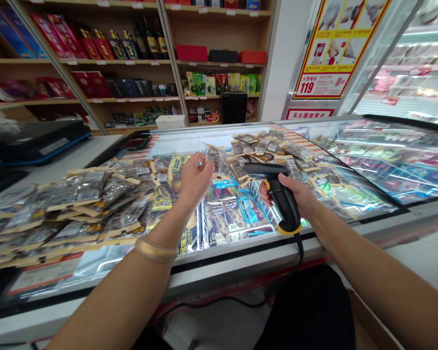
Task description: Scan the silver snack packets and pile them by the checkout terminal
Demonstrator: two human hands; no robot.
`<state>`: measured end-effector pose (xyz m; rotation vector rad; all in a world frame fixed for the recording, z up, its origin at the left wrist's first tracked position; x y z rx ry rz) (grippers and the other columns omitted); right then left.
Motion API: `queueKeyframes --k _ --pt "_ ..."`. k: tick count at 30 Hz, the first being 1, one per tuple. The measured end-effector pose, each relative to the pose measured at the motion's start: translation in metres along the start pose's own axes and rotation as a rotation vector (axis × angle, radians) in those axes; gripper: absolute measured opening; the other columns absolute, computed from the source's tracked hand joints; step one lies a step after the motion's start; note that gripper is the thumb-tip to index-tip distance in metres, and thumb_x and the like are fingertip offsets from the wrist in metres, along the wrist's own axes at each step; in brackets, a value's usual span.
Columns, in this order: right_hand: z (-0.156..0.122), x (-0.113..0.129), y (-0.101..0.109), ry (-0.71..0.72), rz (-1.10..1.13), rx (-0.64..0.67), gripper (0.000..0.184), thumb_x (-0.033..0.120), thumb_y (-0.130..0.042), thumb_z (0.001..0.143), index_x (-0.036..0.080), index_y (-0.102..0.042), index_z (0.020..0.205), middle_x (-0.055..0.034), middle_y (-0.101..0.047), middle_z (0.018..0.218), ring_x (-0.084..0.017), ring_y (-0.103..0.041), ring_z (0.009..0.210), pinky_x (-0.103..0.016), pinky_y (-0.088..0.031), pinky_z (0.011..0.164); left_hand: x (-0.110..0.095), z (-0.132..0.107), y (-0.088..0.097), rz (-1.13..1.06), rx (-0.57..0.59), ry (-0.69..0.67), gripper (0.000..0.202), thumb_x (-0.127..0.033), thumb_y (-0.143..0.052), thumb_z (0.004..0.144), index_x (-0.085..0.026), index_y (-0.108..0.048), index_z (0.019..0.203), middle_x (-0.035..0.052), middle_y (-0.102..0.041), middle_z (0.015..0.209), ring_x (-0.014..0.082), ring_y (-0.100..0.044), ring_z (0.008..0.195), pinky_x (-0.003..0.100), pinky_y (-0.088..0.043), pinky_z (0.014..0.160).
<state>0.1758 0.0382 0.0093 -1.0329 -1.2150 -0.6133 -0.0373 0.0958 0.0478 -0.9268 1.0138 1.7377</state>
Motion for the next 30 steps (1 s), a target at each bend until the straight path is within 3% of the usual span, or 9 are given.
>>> queueKeyframes --k 3,8,19,23,25,27,30 --pt "0.000 -0.003 -0.002 -0.022 0.003 0.021 0.044 0.060 -0.062 0.071 0.017 -0.056 0.077 -0.0040 -0.054 0.068 -0.014 -0.047 0.059 -0.028 -0.040 0.057 -0.005 -0.004 -0.006 0.061 0.046 -0.100 0.017 -0.023 -0.048 0.073 -0.022 -0.035 0.063 -0.0049 -0.031 0.056 0.0098 -0.033 0.051 0.023 -0.029 0.050" --pt "0.001 -0.005 0.001 -0.022 -0.014 0.007 0.043 0.058 -0.062 0.073 0.016 -0.057 0.076 -0.0043 -0.055 0.067 -0.014 -0.047 0.060 -0.028 -0.041 0.058 -0.008 -0.006 -0.008 0.216 0.039 -0.184 0.016 -0.023 -0.049 0.075 -0.022 -0.037 0.064 -0.0013 -0.044 0.065 0.0136 -0.046 0.067 0.025 -0.038 0.061" --pt "0.001 -0.008 0.000 -0.050 -0.011 0.019 0.045 0.060 -0.064 0.071 0.016 -0.056 0.077 -0.0035 -0.053 0.067 -0.014 -0.047 0.060 -0.027 -0.040 0.057 -0.007 -0.006 -0.008 0.216 0.039 -0.225 0.016 -0.023 -0.047 0.075 -0.022 -0.035 0.064 -0.0004 -0.046 0.070 0.0141 -0.048 0.071 0.027 -0.041 0.067" --pt "0.000 -0.004 -0.002 -0.021 -0.014 0.029 0.043 0.060 -0.062 0.072 0.017 -0.056 0.077 -0.0042 -0.053 0.068 -0.015 -0.045 0.061 -0.029 -0.040 0.057 -0.012 -0.008 -0.006 0.191 0.018 -0.176 0.016 -0.022 -0.047 0.074 -0.021 -0.036 0.063 -0.0006 -0.047 0.070 0.0137 -0.048 0.070 0.027 -0.042 0.068" --pt "0.001 -0.004 -0.002 -0.015 -0.004 0.006 0.041 0.059 -0.061 0.073 0.018 -0.055 0.077 -0.0037 -0.051 0.068 -0.015 -0.044 0.061 -0.029 -0.039 0.058 -0.016 -0.007 0.005 0.165 -0.009 -0.133 0.016 -0.023 -0.047 0.074 -0.021 -0.036 0.063 -0.0015 -0.047 0.067 0.0133 -0.049 0.067 0.026 -0.042 0.066" --pt "0.004 -0.004 -0.006 -0.011 0.012 -0.005 0.040 0.058 -0.060 0.074 0.018 -0.055 0.077 -0.0033 -0.049 0.067 -0.015 -0.043 0.061 -0.030 -0.039 0.058 -0.022 -0.006 0.027 0.167 -0.061 -0.129 0.016 -0.023 -0.048 0.074 -0.022 -0.037 0.062 -0.0022 -0.047 0.064 0.0131 -0.050 0.067 0.026 -0.041 0.066" --pt "0.012 -0.003 -0.021 0.011 0.027 0.033 0.040 0.057 -0.059 0.075 0.018 -0.055 0.076 -0.0033 -0.049 0.069 -0.015 -0.043 0.061 -0.029 -0.039 0.059 -0.029 -0.002 0.085 0.264 -0.197 -0.176 0.012 -0.024 -0.048 0.073 -0.021 -0.042 0.063 -0.0014 -0.052 0.066 0.0142 -0.053 0.071 0.026 -0.042 0.069"
Point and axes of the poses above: each hand's wrist, its own z-axis towards the middle knuckle, its own y-axis out of the back of the hand, x = y × z, the point moved 6 cm from there along z, towards the middle knuckle
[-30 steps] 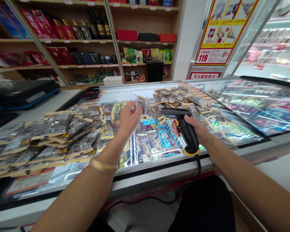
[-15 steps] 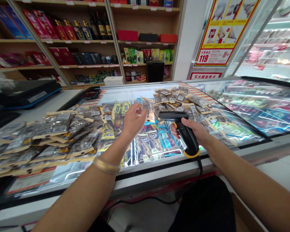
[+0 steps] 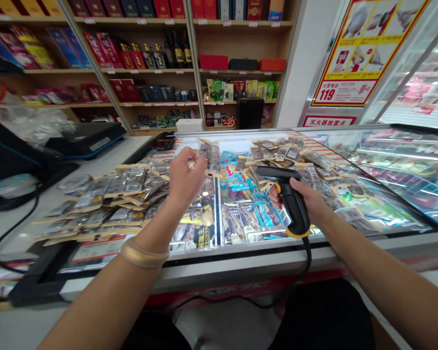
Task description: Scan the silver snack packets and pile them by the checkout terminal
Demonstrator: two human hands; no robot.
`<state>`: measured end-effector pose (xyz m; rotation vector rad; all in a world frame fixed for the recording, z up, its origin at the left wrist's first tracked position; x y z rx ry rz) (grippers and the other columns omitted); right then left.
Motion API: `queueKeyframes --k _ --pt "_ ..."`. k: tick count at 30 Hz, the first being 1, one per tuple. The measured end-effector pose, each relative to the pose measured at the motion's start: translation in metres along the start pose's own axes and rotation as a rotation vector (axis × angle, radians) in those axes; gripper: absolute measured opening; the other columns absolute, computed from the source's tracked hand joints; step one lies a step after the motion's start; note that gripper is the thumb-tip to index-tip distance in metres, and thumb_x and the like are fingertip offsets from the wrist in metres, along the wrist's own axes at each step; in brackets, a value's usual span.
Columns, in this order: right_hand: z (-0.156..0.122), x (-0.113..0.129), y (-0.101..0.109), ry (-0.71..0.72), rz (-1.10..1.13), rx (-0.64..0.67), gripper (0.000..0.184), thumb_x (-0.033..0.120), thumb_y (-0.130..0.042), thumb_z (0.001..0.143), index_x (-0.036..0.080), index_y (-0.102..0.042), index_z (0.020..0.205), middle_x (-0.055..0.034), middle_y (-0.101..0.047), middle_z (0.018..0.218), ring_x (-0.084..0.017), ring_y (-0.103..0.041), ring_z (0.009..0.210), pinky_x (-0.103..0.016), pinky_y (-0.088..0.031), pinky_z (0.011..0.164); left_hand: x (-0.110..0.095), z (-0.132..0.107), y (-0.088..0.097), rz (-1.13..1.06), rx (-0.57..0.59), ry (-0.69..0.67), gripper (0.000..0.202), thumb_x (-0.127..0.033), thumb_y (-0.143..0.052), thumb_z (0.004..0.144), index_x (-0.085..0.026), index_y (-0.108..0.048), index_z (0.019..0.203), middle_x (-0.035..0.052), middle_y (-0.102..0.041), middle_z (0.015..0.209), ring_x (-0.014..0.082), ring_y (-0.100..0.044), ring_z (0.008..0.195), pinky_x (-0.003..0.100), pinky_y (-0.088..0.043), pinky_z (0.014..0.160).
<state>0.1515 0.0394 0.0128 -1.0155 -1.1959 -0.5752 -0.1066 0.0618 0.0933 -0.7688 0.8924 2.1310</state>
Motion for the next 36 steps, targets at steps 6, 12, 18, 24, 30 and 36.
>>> queueKeyframes --k 6,12,18,24,30,36 --pt "0.030 -0.009 -0.057 0.000 0.008 0.161 0.043 0.058 -0.058 0.076 0.016 -0.058 0.075 -0.0034 -0.050 0.068 -0.014 -0.044 0.059 -0.028 -0.039 0.057 0.054 0.010 0.123 0.479 -0.167 0.192 0.017 -0.032 -0.051 0.075 -0.017 -0.056 0.081 0.0042 -0.061 0.079 0.0210 -0.056 0.079 0.037 -0.045 0.082" --pt "0.063 -0.023 -0.105 -0.070 0.043 0.247 0.046 0.059 -0.065 0.071 0.014 -0.060 0.075 -0.0018 -0.053 0.067 -0.010 -0.048 0.057 -0.024 -0.041 0.056 0.082 -0.005 0.132 0.839 0.245 0.115 0.057 -0.042 -0.044 0.084 -0.025 -0.042 0.139 0.0161 -0.036 0.146 0.0372 -0.037 0.132 0.053 -0.032 0.103" --pt "0.077 -0.031 -0.120 -0.102 0.066 0.254 0.049 0.060 -0.069 0.065 0.013 -0.061 0.076 -0.0029 -0.054 0.068 -0.011 -0.048 0.057 -0.025 -0.039 0.054 0.102 0.002 0.113 0.963 0.419 0.262 0.063 -0.062 -0.026 0.087 -0.039 -0.026 0.146 0.0117 -0.021 0.156 0.0435 -0.024 0.138 0.071 -0.024 0.099" --pt "0.072 -0.038 -0.108 -0.108 0.105 0.256 0.046 0.058 -0.065 0.071 0.013 -0.061 0.074 -0.0016 -0.051 0.066 -0.011 -0.047 0.057 -0.025 -0.038 0.055 0.106 0.018 0.102 0.964 0.501 0.375 0.066 -0.063 -0.025 0.086 -0.041 -0.019 0.148 0.0083 -0.011 0.159 0.0451 -0.018 0.140 0.075 -0.020 0.099" --pt "0.070 -0.041 -0.102 -0.114 0.155 0.245 0.045 0.058 -0.065 0.071 0.014 -0.058 0.073 -0.0029 -0.054 0.067 -0.011 -0.047 0.057 -0.025 -0.040 0.055 0.095 0.022 0.107 0.953 0.377 0.327 0.070 -0.065 -0.031 0.084 -0.034 -0.026 0.147 0.0108 -0.017 0.158 0.0457 -0.013 0.141 0.073 -0.010 0.104" --pt "0.059 -0.009 -0.077 -0.004 0.133 0.148 0.047 0.059 -0.066 0.068 0.013 -0.062 0.074 -0.0034 -0.054 0.066 -0.012 -0.049 0.058 -0.026 -0.041 0.056 0.038 0.018 0.078 0.728 0.113 -0.102 0.062 -0.051 -0.042 0.086 -0.020 -0.043 0.139 0.0159 -0.039 0.144 0.0372 -0.028 0.137 0.058 -0.022 0.109"
Point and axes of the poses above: each hand's wrist, its own z-axis towards the middle knuckle, its own y-axis out of the back of the hand, x = y × z, the point moved 6 cm from there along z, towards the middle knuckle
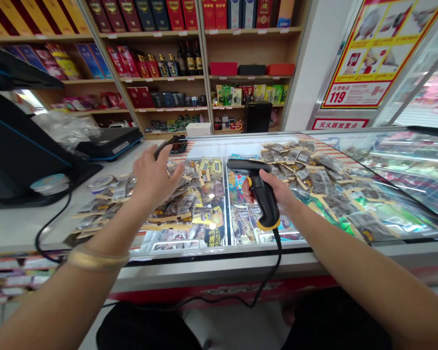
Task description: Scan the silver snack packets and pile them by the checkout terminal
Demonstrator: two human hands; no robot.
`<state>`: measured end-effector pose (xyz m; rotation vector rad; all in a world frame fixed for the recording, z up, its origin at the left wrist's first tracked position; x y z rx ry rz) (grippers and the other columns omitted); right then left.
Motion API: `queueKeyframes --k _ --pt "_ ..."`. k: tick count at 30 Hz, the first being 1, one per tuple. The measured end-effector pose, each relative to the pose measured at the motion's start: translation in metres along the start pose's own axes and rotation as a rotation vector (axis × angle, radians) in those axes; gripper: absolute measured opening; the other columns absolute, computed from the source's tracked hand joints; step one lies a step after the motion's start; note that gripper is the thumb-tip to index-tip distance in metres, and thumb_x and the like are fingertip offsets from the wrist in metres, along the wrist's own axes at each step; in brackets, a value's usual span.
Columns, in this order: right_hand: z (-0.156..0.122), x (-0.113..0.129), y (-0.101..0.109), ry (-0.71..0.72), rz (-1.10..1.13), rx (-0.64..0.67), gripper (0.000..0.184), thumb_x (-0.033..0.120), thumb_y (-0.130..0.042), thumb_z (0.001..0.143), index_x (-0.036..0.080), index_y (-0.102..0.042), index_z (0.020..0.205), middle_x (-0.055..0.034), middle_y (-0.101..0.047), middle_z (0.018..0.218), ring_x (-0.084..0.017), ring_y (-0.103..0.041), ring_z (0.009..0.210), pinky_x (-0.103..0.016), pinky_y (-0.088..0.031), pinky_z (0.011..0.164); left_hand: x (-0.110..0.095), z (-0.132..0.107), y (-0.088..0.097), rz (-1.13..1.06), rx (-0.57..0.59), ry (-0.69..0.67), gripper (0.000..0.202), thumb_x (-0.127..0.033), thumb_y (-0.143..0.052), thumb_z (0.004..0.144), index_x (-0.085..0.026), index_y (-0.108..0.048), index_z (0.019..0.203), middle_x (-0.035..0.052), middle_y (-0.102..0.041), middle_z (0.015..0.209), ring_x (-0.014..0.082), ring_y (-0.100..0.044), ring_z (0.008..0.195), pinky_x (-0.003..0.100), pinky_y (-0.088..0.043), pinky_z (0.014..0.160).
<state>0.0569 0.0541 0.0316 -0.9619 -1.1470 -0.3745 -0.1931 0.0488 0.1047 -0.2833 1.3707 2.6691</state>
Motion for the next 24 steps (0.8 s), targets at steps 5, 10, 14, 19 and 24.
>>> queueKeyframes --k 5,10,14,19,24 --pt "-0.037 0.039 0.043 0.114 -0.051 -0.171 0.041 0.057 -0.067 0.068 0.016 -0.061 0.072 -0.0041 -0.055 0.067 -0.014 -0.049 0.061 -0.027 -0.042 0.056 -0.086 -0.008 -0.041 -0.363 0.123 -0.136 0.051 -0.040 -0.050 0.084 -0.014 -0.053 0.127 0.0157 -0.056 0.121 0.0249 -0.055 0.110 0.042 -0.042 0.098" --pt "-0.070 0.047 0.086 0.130 -0.071 -0.290 0.041 0.058 -0.064 0.070 0.017 -0.062 0.074 -0.0046 -0.054 0.068 -0.015 -0.048 0.062 -0.028 -0.043 0.056 -0.156 -0.021 -0.103 -0.561 0.390 -0.071 0.048 -0.036 -0.055 0.083 -0.016 -0.054 0.128 0.0118 -0.065 0.109 0.0225 -0.063 0.092 0.039 -0.049 0.087" --pt "-0.078 0.040 0.105 0.112 -0.062 -0.370 0.041 0.058 -0.063 0.072 0.017 -0.061 0.070 -0.0038 -0.053 0.066 -0.014 -0.048 0.061 -0.026 -0.043 0.056 -0.188 -0.023 -0.134 -0.563 0.517 -0.079 0.047 -0.031 -0.050 0.085 -0.020 -0.054 0.131 0.0101 -0.067 0.109 0.0225 -0.063 0.095 0.037 -0.048 0.087" --pt "-0.075 0.036 0.104 0.067 -0.074 -0.392 0.044 0.060 -0.064 0.069 0.017 -0.060 0.067 -0.0024 -0.053 0.063 -0.012 -0.047 0.056 -0.025 -0.042 0.053 -0.197 -0.026 -0.142 -0.542 0.560 -0.072 0.042 -0.030 -0.046 0.087 -0.024 -0.060 0.126 0.0080 -0.069 0.108 0.0226 -0.064 0.096 0.035 -0.048 0.084" --pt "-0.073 0.034 0.099 0.061 -0.094 -0.361 0.047 0.062 -0.065 0.067 0.015 -0.061 0.070 -0.0033 -0.056 0.064 -0.012 -0.049 0.055 -0.025 -0.041 0.053 -0.195 -0.033 -0.142 -0.539 0.583 -0.014 0.043 -0.038 -0.048 0.086 -0.028 -0.059 0.127 0.0073 -0.071 0.102 0.0220 -0.065 0.087 0.037 -0.048 0.081"
Point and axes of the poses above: each hand's wrist, its own z-axis towards the middle knuckle, its own y-axis out of the back of the hand, x = y × z, the point moved 6 cm from there along z, towards the middle knuckle
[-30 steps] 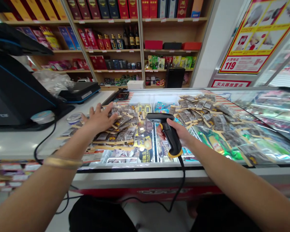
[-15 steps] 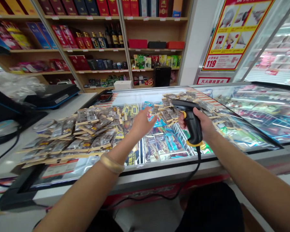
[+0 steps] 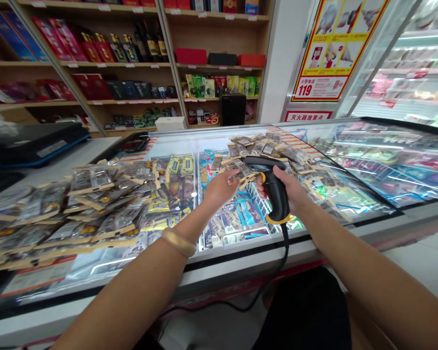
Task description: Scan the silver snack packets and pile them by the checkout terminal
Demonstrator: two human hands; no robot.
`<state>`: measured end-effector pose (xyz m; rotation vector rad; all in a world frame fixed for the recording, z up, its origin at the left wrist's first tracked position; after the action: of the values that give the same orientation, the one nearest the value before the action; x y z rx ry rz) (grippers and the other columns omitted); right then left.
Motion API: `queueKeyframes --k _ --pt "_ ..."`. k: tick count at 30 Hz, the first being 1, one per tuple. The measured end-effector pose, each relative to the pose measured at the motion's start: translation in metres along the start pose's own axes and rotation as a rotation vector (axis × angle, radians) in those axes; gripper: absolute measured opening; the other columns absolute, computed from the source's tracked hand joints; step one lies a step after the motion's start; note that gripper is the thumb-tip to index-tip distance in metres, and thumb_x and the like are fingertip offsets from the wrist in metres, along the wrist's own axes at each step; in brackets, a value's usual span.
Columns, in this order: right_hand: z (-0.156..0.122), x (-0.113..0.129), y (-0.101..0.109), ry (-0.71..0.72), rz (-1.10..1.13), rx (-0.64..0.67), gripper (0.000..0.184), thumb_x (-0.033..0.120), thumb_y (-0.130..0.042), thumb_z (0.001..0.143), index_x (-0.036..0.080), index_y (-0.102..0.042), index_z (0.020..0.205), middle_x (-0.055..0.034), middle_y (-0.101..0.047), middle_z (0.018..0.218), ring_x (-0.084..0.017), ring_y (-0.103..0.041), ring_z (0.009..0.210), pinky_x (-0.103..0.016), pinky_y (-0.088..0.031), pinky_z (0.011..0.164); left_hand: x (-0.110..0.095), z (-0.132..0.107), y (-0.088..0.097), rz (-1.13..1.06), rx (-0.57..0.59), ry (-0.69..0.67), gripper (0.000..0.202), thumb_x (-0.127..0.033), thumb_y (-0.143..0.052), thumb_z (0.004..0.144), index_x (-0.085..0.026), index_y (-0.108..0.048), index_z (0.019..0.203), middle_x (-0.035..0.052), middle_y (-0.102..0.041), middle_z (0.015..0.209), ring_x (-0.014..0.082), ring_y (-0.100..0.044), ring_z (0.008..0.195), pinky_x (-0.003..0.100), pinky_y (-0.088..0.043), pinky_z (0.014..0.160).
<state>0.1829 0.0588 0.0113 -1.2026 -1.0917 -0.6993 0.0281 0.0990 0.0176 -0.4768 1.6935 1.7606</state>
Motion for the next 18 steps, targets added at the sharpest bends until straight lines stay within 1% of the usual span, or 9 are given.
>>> queueKeyframes --k 3,5,7,9,10,12,13,15,18 --pt "-0.001 -0.001 0.000 0.006 -0.004 0.012 0.046 0.062 -0.064 0.069 0.016 -0.060 0.070 -0.0029 -0.055 0.064 -0.012 -0.048 0.056 -0.026 -0.041 0.053 0.004 0.003 -0.003 -0.081 -0.044 0.002 0.039 -0.038 -0.053 0.083 -0.026 -0.065 0.119 0.0073 -0.072 0.097 0.0207 -0.066 0.082 0.036 -0.049 0.079" --pt "-0.001 -0.001 0.001 -0.003 0.000 0.017 0.045 0.061 -0.062 0.071 0.016 -0.059 0.070 -0.0030 -0.055 0.065 -0.013 -0.048 0.056 -0.026 -0.041 0.054 0.007 0.006 -0.004 -0.152 -0.090 -0.015 0.033 -0.034 -0.057 0.080 -0.024 -0.070 0.109 0.0071 -0.073 0.092 0.0206 -0.066 0.079 0.036 -0.050 0.076" --pt "-0.002 -0.001 0.001 -0.006 0.000 0.011 0.044 0.060 -0.061 0.072 0.016 -0.058 0.071 -0.0035 -0.054 0.066 -0.013 -0.048 0.057 -0.026 -0.041 0.054 0.010 0.009 -0.005 -0.223 -0.129 -0.037 0.023 -0.027 -0.059 0.076 -0.022 -0.073 0.094 0.0060 -0.073 0.085 0.0207 -0.067 0.078 0.035 -0.051 0.073" --pt "-0.003 -0.001 0.001 -0.004 -0.007 0.005 0.043 0.059 -0.060 0.073 0.017 -0.058 0.071 -0.0037 -0.053 0.066 -0.013 -0.047 0.058 -0.027 -0.042 0.055 0.013 0.010 -0.005 -0.285 -0.161 -0.048 0.013 -0.024 -0.061 0.073 -0.022 -0.073 0.078 0.0043 -0.073 0.079 0.0206 -0.067 0.077 0.033 -0.052 0.070" --pt "-0.003 0.000 0.000 -0.002 -0.014 0.006 0.043 0.060 -0.060 0.073 0.017 -0.058 0.072 -0.0035 -0.053 0.066 -0.013 -0.047 0.058 -0.027 -0.042 0.055 0.015 0.010 -0.003 -0.310 -0.180 -0.041 0.009 -0.026 -0.062 0.072 -0.022 -0.071 0.072 0.0037 -0.072 0.075 0.0204 -0.067 0.075 0.032 -0.051 0.068" --pt "-0.004 0.000 0.000 0.001 -0.022 0.010 0.042 0.060 -0.060 0.073 0.017 -0.057 0.072 -0.0032 -0.052 0.065 -0.014 -0.046 0.058 -0.028 -0.042 0.055 0.019 0.008 0.002 -0.366 -0.243 -0.006 0.012 -0.031 -0.066 0.068 -0.021 -0.066 0.062 0.0030 -0.068 0.066 0.0190 -0.065 0.067 0.031 -0.051 0.063" --pt "-0.004 0.000 0.000 0.000 -0.019 0.013 0.042 0.059 -0.060 0.073 0.018 -0.057 0.071 -0.0032 -0.052 0.065 -0.014 -0.046 0.058 -0.028 -0.042 0.056 0.021 0.007 0.005 -0.416 -0.275 0.019 0.015 -0.032 -0.068 0.066 -0.020 -0.063 0.060 0.0022 -0.065 0.062 0.0175 -0.063 0.062 0.031 -0.051 0.060" --pt "-0.005 0.000 0.000 0.000 -0.007 0.017 0.041 0.058 -0.061 0.072 0.018 -0.056 0.070 -0.0034 -0.052 0.066 -0.014 -0.046 0.058 -0.029 -0.042 0.056 0.027 0.006 0.009 -0.598 -0.322 0.070 0.016 -0.028 -0.069 0.063 -0.019 -0.056 0.061 -0.0014 -0.058 0.056 0.0133 -0.057 0.054 0.029 -0.051 0.058" --pt "-0.006 0.000 0.001 0.000 -0.002 0.028 0.040 0.057 -0.062 0.072 0.018 -0.056 0.070 -0.0035 -0.052 0.066 -0.014 -0.047 0.058 -0.029 -0.042 0.056 0.032 0.005 0.012 -0.875 -0.370 0.084 0.015 -0.018 -0.064 0.062 -0.018 -0.050 0.066 -0.0059 -0.048 0.058 0.0090 -0.052 0.054 0.028 -0.054 0.059"
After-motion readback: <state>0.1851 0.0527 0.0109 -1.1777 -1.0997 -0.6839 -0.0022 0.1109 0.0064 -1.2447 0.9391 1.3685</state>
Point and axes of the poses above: each hand's wrist, its own z-axis towards the middle knuckle, its own y-axis out of the back of the hand, x = y × z, the point moved 6 cm from there along z, towards the middle knuckle
